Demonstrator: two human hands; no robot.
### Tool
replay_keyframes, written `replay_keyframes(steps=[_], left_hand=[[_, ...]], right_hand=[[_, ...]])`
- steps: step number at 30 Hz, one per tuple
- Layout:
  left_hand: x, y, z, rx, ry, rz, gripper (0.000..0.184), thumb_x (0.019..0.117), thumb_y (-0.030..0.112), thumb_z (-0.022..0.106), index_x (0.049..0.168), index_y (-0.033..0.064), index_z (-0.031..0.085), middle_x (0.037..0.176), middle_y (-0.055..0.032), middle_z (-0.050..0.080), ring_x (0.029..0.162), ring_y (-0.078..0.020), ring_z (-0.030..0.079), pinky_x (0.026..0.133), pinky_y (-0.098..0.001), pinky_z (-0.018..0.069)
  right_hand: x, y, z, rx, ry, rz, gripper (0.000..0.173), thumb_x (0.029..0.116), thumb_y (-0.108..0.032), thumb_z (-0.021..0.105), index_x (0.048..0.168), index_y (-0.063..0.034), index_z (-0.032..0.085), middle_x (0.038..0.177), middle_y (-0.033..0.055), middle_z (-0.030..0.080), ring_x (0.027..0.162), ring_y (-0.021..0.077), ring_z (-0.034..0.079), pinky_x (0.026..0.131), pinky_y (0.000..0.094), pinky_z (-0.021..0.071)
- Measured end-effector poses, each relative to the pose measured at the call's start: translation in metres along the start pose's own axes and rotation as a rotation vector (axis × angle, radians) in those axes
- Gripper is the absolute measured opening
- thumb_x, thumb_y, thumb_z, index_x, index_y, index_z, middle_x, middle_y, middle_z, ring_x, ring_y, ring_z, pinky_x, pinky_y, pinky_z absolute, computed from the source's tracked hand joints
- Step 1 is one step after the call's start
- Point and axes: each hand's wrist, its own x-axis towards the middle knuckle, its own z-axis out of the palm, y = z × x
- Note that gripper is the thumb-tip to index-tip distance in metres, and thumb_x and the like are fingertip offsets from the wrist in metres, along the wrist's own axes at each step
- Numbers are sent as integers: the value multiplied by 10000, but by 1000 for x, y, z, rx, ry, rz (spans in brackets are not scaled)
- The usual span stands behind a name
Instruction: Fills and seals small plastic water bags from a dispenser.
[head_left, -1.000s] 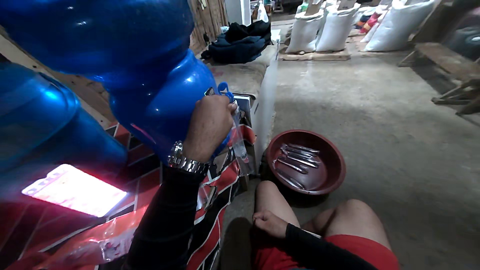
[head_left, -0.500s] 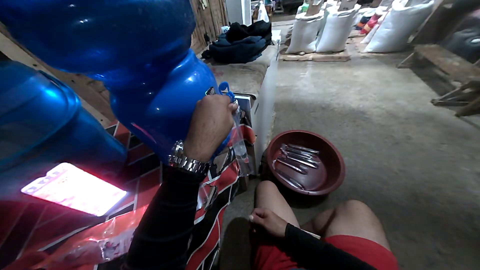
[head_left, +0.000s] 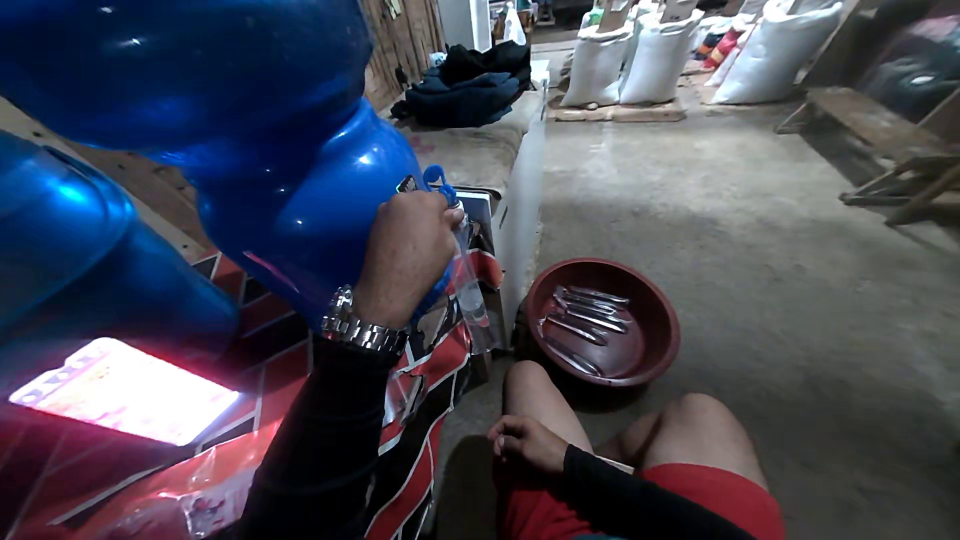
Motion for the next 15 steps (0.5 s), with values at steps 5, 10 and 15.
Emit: replay_keyframes(steps=[5,10,15], left_hand=[[0,1,-1,3,-5,-11,373,1050,313,575,773,71,636,752,-106,634,755,-287,658,673,-517,528],[0,1,0,4,-3,-15,376,1046,322,583,781,64,646,758,-107,639,762,-287,659,681,-512,529],[0,3,0,-2,-24,-55,370,1040,348,596,806,71,673,787,-106,659,787,-281,668,706,-515,539]], right_hand=[[-2,-3,0,-34,-5,19,224,1034,-207,557,1153,-98,713,979,48,721,867,150,685,817,370,582],[0,-1,-1,29,3,66,227,1035,-231,566,1169,-112,705,979,50,718,862,164,685,803,378,586],[1,0,0,79,14,84,226,1032,-215,566,1175,-102,699,993,65,723,894,192,701,839,402,598]])
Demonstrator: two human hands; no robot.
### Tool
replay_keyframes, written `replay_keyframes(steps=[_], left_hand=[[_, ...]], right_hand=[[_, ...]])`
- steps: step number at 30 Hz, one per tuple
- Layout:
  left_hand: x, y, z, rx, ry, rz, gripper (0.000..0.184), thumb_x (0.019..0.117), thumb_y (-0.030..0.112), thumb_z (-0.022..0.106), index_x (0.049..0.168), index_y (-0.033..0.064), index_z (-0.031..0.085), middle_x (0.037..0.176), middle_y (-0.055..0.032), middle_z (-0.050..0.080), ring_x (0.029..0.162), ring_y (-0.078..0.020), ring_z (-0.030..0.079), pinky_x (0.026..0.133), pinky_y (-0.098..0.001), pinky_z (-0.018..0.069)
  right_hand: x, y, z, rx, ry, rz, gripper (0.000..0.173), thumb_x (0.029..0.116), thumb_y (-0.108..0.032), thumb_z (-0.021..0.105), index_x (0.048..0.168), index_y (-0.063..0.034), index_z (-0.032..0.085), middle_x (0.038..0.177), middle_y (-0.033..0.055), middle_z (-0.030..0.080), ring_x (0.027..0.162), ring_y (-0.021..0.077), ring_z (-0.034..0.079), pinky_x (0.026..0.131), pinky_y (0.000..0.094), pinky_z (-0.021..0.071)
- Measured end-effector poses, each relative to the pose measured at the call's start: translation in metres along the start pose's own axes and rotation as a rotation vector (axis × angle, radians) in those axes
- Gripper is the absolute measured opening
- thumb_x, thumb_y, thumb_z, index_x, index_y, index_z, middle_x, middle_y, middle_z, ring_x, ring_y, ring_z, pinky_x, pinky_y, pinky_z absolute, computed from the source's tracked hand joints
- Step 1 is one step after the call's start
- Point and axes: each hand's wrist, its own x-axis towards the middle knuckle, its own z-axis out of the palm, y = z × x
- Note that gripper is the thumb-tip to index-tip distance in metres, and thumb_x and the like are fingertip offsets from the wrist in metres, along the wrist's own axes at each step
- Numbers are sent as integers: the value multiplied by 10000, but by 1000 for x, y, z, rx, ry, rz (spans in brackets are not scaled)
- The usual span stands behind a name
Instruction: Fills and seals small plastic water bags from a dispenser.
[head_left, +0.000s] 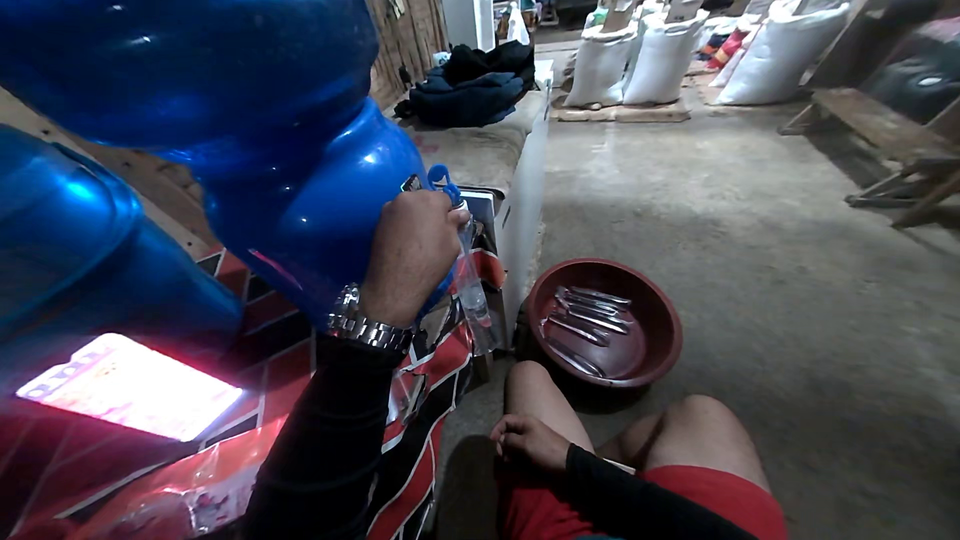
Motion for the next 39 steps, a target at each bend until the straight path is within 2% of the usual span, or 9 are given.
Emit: replay_keyframes(steps=[9,13,22,27,30,32,34,36,39], left_hand=[[1,2,0,8,1,-22,373,1027,363,616,797,77,678,781,-102,660,779,-279,667,696,-513,536],[0,0,1,-7,26,-3,385,1026,351,612,763,73,651,752,-100,638,752,-276,653,678,-512,526],[-11,0,1,-40,86,69,374,1037,302,615,748,65,624,730,-125,620,695,-310,640,599,-518,509],[-16,1,-1,-53,55,44,385,1042,323,607,752,70,619,710,-121,612,657,-303,628,576,-509,505],[-22,0,-1,-69,47,44,398,1044,337,603,750,69,610,691,-126,605,614,-301,613,547,-495,500],[-15,-1,1,-56,69,56,393,1040,317,610,735,70,613,702,-122,610,654,-309,625,573,-514,501],[-10,-1,3,-38,83,64,391,1039,305,609,725,73,614,710,-121,615,678,-311,634,590,-526,504],[-9,0,3,-27,86,65,392,1038,307,609,720,77,611,706,-119,613,679,-308,635,589,-526,500],[-9,-1,2,-30,82,61,387,1038,311,610,726,83,615,705,-113,614,672,-303,632,579,-522,499]], right_hand=[[1,0,-1,35,-13,-13,213,1035,-202,565,1155,-89,700,990,75,724,888,202,700,834,400,597],[0,0,-1,-33,-4,-27,288,1064,-324,546,1205,-113,683,898,57,703,778,167,667,740,364,577],[-1,0,-2,-155,20,-49,309,1044,-297,506,920,-88,697,814,46,693,754,164,671,724,406,575],[0,2,-2,-196,42,-34,436,1032,-442,562,770,-110,668,716,14,646,684,144,625,657,396,534],[3,6,-2,-157,56,-28,428,1018,-513,591,926,-111,707,841,29,703,782,157,679,760,402,584],[3,6,0,-77,41,-65,304,1024,-336,636,1212,-100,673,1067,74,719,905,199,717,859,430,619],[3,5,0,-31,15,-71,381,1020,-238,640,1382,-129,591,1225,81,685,993,211,715,898,433,619],[2,2,0,-22,9,-70,387,1020,-195,629,1400,-133,591,1259,77,686,1014,205,716,900,419,618],[-1,0,1,-19,-8,-71,339,1022,-193,626,1348,-100,631,1088,78,732,915,200,721,870,407,615]])
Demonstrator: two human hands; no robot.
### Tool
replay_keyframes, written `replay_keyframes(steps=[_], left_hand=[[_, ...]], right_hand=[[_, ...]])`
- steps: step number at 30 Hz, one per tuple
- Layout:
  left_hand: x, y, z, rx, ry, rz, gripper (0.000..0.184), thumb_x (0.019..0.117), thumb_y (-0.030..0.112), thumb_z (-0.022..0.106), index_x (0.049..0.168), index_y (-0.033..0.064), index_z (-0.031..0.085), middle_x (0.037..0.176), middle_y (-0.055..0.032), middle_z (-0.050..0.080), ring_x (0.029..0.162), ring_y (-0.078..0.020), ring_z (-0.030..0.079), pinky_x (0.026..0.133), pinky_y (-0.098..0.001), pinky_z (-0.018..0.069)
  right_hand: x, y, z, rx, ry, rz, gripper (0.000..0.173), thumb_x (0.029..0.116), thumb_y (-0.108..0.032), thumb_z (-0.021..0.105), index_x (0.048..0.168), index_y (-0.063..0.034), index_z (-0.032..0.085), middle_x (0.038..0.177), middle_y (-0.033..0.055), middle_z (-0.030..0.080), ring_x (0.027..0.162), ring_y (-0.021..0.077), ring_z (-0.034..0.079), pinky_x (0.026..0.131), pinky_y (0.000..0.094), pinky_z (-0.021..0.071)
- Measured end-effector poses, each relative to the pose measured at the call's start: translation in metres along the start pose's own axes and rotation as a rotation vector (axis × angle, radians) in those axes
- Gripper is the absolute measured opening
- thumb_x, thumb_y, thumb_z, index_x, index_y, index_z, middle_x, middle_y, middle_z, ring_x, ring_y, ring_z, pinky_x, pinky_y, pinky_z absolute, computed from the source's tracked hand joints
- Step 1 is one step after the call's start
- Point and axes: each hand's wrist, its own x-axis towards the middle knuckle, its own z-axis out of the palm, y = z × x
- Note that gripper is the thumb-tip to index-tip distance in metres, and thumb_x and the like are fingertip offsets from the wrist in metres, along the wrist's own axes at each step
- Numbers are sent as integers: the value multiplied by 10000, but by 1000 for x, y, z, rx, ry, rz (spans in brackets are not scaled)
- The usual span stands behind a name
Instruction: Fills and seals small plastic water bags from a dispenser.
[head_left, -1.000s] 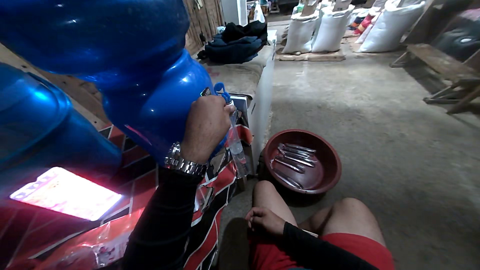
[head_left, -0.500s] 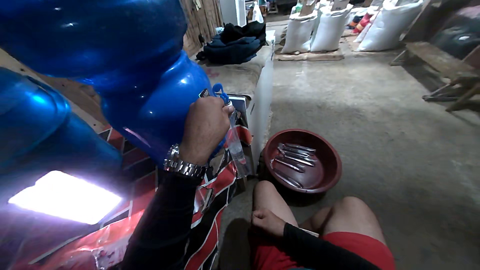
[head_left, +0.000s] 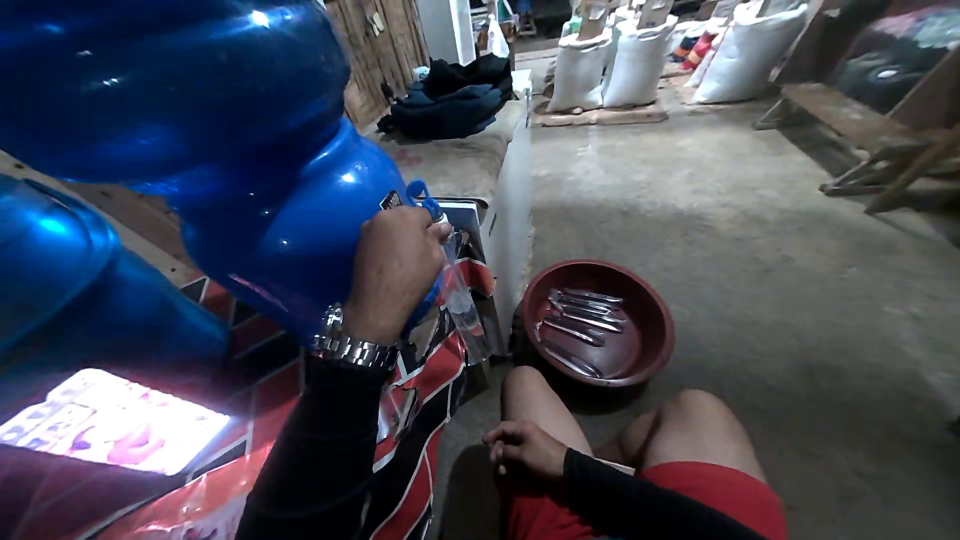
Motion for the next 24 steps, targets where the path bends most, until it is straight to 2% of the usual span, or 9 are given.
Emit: replay_keyframes(steps=[2,6,10,13,18,21,24], left_hand=[[-1,0,0,-8,5,1,382,1037,309,615,732,79,621,709,-113,619,674,-302,635,585,-524,501],[-10,-1,-2,-23,-10,12,377,1036,316,617,748,72,618,703,-123,611,639,-302,623,566,-511,507],[-3,-1,1,-5,3,5,377,1036,314,615,745,75,623,723,-118,618,684,-307,636,593,-518,512],[-1,-1,1,-1,6,5,380,1039,316,609,743,78,621,717,-114,615,684,-300,635,590,-514,506],[0,0,1,6,10,1,384,1037,313,614,732,79,614,712,-110,612,680,-291,634,585,-501,503],[-1,0,1,4,8,-1,385,1037,313,616,731,78,612,712,-110,611,674,-292,631,581,-500,501],[-6,0,0,-6,8,7,397,1041,320,610,725,79,597,697,-112,600,641,-290,617,557,-493,491]], right_hand=[[-1,-1,1,-15,-11,7,313,1020,-194,624,1317,-98,649,1034,75,736,890,198,719,859,404,614],[-2,-3,0,-89,-24,7,268,1030,-220,597,1264,-119,680,1027,61,740,903,183,718,862,410,609],[-2,-3,-1,-174,-23,8,258,1037,-240,568,1231,-147,711,1089,48,733,959,160,707,893,409,594],[-3,-4,-1,-170,-17,11,252,1025,-210,556,1197,-153,732,1087,36,735,960,148,700,888,400,587],[-3,-5,-1,-196,-13,-18,251,1008,-186,568,1186,-145,740,1132,25,732,1018,133,690,928,393,572],[-3,-6,0,-200,-4,-9,260,999,-180,562,1186,-150,739,1121,23,735,1013,133,691,917,401,573],[-2,-3,0,-197,11,7,261,1032,-250,567,1213,-149,725,1116,30,734,1004,140,696,920,402,578]])
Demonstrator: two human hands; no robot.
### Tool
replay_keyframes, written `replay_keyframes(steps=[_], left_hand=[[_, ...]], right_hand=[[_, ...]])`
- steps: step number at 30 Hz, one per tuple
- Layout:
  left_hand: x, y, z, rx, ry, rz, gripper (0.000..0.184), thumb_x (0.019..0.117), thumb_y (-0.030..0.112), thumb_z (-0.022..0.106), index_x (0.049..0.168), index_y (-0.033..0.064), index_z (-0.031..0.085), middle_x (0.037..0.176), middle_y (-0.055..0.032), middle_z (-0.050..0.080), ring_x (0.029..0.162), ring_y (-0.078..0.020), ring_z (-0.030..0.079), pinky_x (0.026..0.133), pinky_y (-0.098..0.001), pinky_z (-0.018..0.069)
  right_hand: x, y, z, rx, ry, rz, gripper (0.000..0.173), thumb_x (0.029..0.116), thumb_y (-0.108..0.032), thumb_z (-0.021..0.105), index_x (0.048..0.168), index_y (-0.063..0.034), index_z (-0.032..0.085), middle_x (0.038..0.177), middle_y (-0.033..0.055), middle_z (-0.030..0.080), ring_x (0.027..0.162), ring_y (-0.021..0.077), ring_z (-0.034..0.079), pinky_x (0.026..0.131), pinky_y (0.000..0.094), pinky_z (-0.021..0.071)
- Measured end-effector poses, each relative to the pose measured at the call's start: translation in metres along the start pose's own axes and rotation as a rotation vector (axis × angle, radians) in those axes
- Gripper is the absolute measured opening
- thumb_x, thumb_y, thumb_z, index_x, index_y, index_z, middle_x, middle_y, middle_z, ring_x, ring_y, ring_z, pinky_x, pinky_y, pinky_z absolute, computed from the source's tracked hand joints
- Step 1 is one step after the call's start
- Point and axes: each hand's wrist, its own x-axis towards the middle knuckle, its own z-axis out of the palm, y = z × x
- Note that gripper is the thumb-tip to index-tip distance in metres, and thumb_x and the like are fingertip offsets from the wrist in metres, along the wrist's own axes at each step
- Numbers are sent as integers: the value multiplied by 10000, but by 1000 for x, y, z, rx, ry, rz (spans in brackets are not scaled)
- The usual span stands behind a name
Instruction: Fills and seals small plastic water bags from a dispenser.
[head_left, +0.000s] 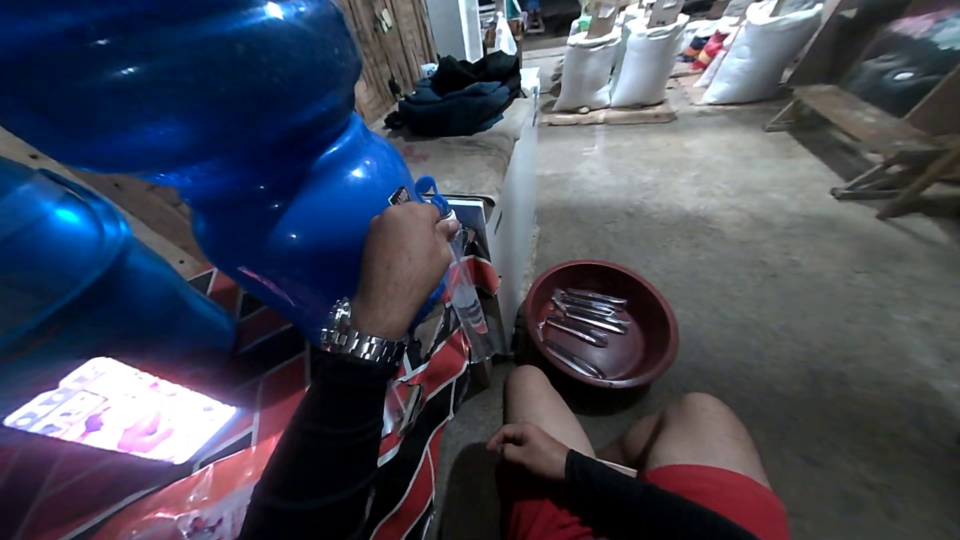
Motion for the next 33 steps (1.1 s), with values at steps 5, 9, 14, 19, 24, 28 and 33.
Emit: replay_keyframes(steps=[5,9,14,19,24,28,33], left_hand=[[-3,0,0,7,0,13,401,1044,321,605,721,82,592,692,-113,595,635,-290,613,555,-488,489],[5,-1,2,17,1,0,387,1038,314,612,725,86,607,714,-104,612,684,-287,632,589,-502,501],[5,0,1,9,-1,4,383,1037,308,616,731,77,610,724,-114,613,690,-297,635,593,-508,503],[5,-1,1,11,-6,-1,386,1036,311,617,730,77,616,720,-114,618,690,-301,638,595,-516,504],[6,-1,1,7,-10,-2,382,1037,306,616,733,76,620,715,-113,616,687,-301,637,594,-518,506],[5,-1,0,12,-5,1,383,1042,297,608,727,79,607,714,-112,612,685,-297,635,591,-509,502],[5,-1,0,19,-1,8,378,1044,296,604,732,82,617,708,-107,612,685,-297,638,593,-509,503]], right_hand=[[0,0,1,45,-3,34,326,1050,-344,583,1287,-148,691,1018,55,734,852,164,708,818,389,607],[0,0,2,71,-36,27,312,1053,-360,572,1151,-111,732,971,42,747,850,158,718,827,386,614],[-1,-2,0,16,-32,-5,324,1055,-352,529,1022,-99,728,906,43,725,821,157,694,788,404,592],[1,2,-2,-58,-24,-7,313,1046,-295,494,969,-84,712,891,47,698,842,157,667,792,415,559],[1,-2,-2,73,-16,72,343,1074,-336,460,994,-89,685,881,48,712,805,165,689,770,399,585],[0,-4,-1,143,-15,84,335,1077,-328,464,980,-91,679,884,45,719,794,160,686,746,374,578],[2,0,-1,168,-22,62,346,1080,-339,465,971,-89,677,898,49,724,790,162,685,733,372,576]])
